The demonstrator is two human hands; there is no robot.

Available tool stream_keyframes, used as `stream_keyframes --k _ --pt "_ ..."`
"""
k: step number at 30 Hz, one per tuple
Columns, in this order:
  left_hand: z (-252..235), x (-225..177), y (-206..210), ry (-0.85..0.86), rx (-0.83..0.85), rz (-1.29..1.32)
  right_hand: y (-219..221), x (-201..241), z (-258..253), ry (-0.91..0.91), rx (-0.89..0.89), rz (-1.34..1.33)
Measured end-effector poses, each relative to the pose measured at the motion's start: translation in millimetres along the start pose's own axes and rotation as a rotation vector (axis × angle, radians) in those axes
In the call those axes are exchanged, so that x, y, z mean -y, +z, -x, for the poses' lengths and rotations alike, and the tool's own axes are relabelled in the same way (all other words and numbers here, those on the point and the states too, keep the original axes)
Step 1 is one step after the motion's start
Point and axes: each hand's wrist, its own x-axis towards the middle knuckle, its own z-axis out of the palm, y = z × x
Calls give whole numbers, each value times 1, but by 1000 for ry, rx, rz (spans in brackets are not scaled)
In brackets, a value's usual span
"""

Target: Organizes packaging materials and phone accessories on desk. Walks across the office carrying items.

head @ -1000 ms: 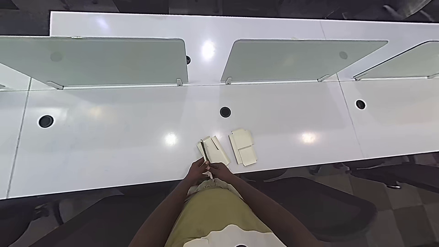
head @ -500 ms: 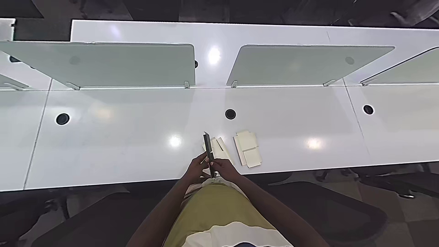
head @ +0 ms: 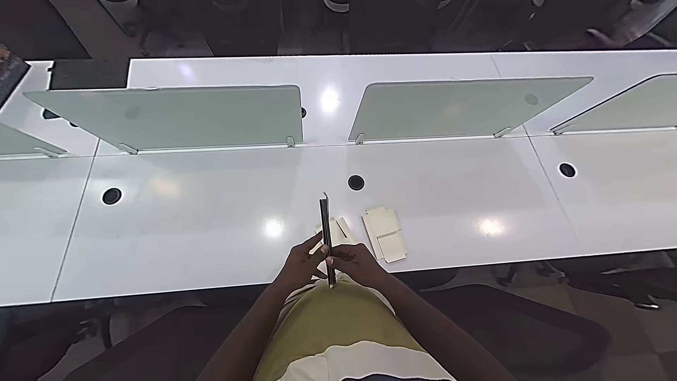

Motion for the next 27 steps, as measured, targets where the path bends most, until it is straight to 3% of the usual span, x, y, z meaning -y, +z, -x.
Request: stream_keyframes --k 3,6,9,15,19,24,27 --pt "8 -2 2 49 22 7 -2 1 7 -11 26 -68" --pt "10 -2 6 75 -63 6 -3 2 11 2 -62 -29" --pt "6 -2 13 72 -215 0 2 3 8 -13 -153 105" --pt "9 -5 20 259 -134 8 17 17 3 16 -304 302" --pt "6 -5 32 262 -281 -84 23 22 8 -22 -281 481" --pt "10 -4 20 332 -192 229 4 23 16 -243 -129 335" --pt "19 -3 13 324 -93 408 -7 21 15 -220 -361 336"
